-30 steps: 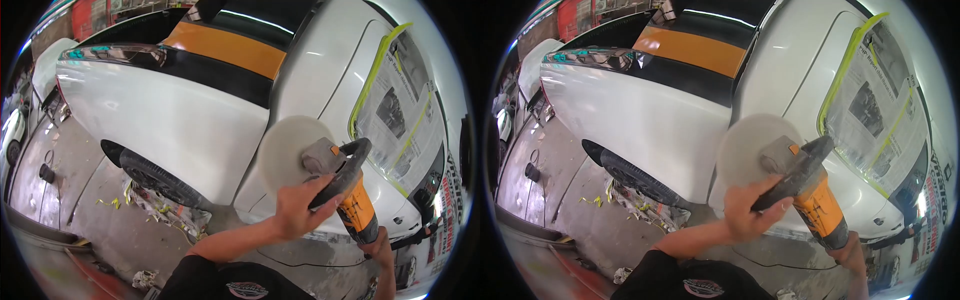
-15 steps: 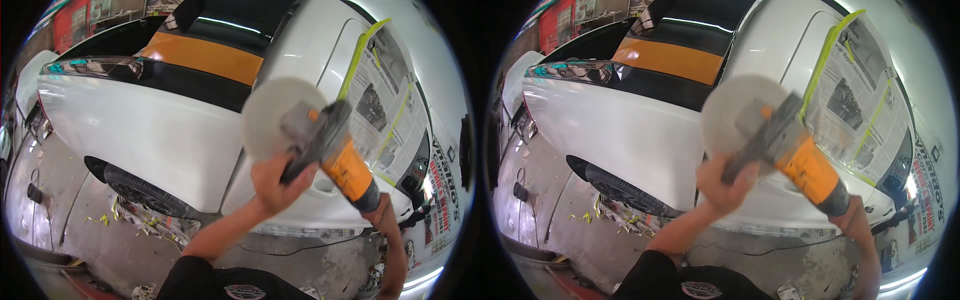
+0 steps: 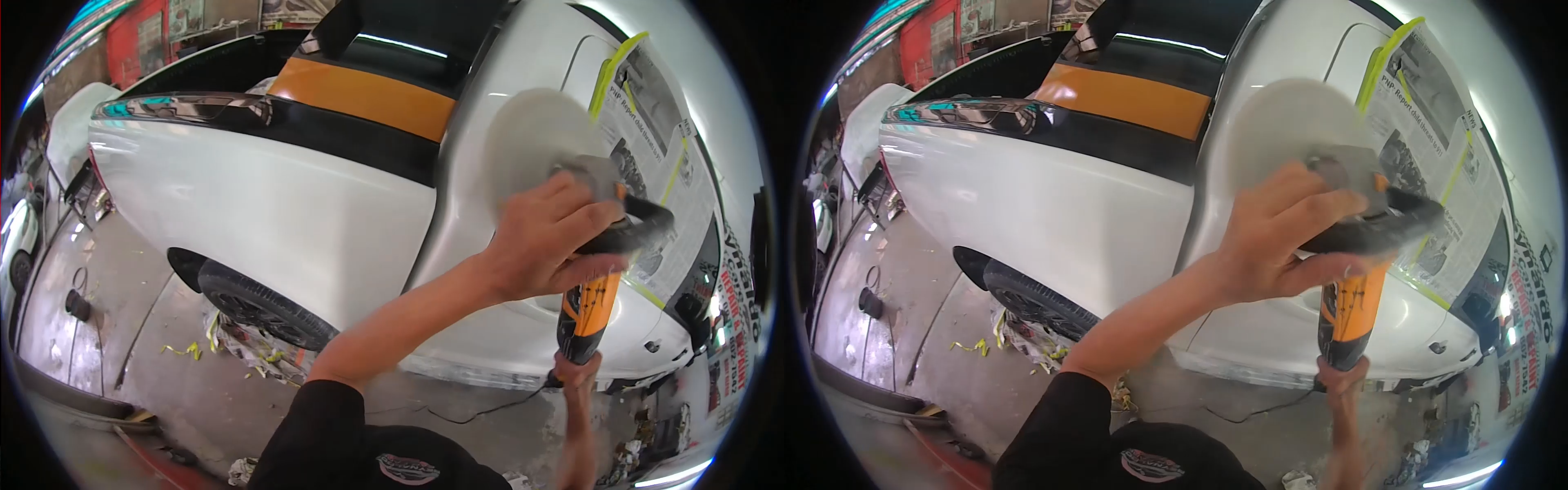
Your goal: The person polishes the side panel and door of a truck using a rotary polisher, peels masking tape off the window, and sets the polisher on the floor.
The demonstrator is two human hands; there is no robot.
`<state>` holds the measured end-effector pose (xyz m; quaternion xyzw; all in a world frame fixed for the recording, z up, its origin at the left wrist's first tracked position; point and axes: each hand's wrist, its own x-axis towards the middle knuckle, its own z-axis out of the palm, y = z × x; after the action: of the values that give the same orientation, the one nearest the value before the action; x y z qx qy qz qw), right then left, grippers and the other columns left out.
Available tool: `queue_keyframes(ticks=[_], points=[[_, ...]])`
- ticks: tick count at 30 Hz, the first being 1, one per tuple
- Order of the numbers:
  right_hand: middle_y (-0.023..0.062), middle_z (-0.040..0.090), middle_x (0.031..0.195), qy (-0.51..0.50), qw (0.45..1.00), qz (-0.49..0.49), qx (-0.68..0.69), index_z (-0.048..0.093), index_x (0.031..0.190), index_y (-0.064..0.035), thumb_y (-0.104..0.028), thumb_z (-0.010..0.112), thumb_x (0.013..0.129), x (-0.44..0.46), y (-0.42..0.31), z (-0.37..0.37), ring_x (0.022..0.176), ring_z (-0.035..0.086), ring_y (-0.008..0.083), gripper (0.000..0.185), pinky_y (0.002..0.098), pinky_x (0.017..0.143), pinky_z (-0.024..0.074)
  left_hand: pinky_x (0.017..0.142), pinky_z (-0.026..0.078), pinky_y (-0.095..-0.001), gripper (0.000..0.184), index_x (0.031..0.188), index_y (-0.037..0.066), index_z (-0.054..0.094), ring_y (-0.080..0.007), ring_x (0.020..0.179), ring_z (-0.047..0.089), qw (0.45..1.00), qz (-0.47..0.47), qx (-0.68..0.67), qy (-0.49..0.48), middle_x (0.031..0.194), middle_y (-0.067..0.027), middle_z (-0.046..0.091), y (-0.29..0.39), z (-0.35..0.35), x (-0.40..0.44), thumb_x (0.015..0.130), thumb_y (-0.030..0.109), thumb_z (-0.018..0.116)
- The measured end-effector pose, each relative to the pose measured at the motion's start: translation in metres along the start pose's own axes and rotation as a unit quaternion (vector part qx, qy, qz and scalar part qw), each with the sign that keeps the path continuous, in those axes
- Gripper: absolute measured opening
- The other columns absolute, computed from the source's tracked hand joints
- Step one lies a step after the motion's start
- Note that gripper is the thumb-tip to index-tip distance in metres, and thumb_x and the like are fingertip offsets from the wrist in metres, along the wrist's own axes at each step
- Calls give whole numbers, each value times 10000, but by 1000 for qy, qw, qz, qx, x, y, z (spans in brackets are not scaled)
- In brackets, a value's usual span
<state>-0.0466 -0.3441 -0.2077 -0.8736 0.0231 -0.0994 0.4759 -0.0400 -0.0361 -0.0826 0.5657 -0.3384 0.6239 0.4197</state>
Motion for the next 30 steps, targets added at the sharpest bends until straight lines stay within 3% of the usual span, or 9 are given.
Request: queue_keyframes(ticks=[3,5,7,10,12,14,19,25,30], points=[[33,554,560,21,993,-18,112,576,680,-11,-53,702,681,-35,1,34,497,542,152,132,298,487,420,899,433,-433,462,1162,50,657,-335,1057,541,987,76,126,61,1127,-130,592,-12,-38,-5,779,246,827],[41,551,582,26,968,-69,240,584,751,-5,-32,687,682,-48,15,45,494,525,150,127,298,498,412,972,395,-465,576,1263,22,581,-340,1197,468,933,-16,336,126,1199,-150,560,-55,-82,-35,785,212,841],[49,548,597,49,956,-81,277,576,791,-2,-18,673,688,-53,21,51,490,516,150,142,301,497,407,1145,248,-545,897,1463,43,363,-412,1416,242,880,-244,401,73,1483,-245,300,-91,-110,-61,773,324,862],[65,537,632,50,952,-110,282,555,899,-3,7,645,717,-56,35,44,486,495,151,203,307,498,408,1171,154,-629,1056,1530,84,278,-477,1468,140,810,-263,523,-19,1530,-257,254,-117,-106,-77,726,407,882],[66,534,639,29,936,-135,323,553,898,5,6,645,729,-61,30,43,490,492,154,192,306,502,421,1169,100,-675,1135,1562,120,207,-519,1480,68,810,-265,520,-50,1562,-281,194,-130,-117,-80,710,448,882],[61,541,639,47,937,-135,319,556,855,12,-11,635,709,-66,20,45,504,509,151,168,301,506,429,1165,129,-671,1133,1553,86,211,-519,1474,97,792,-273,543,62,1562,-293,188,-146,-152,-73,717,467,873],[64,549,640,81,933,-108,333,554,797,21,-36,614,689,-80,22,40,523,531,155,135,293,526,446,1130,190,-690,1099,1522,14,241,-472,1408,262,747,-275,587,147,1484,-290,301,-162,-246,-72,753,545,820],[63,549,641,105,931,-120,327,551,767,20,-25,608,700,-72,50,19,519,523,154,98,282,538,440,1139,143,-713,1099,1567,58,181,-591,1451,115,770,-280,568,76,1527,-351,218,-158,-150,-86,793,570,770],[47,553,648,62,936,-112,327,561,797,29,22,669,732,-52,76,-9,535,525,139,127,277,542,436,1155,122,-688,1081,1558,50,196,-549,1466,109,782,-269,562,-30,1547,-325,198,-105,-43,-118,778,459,823]])
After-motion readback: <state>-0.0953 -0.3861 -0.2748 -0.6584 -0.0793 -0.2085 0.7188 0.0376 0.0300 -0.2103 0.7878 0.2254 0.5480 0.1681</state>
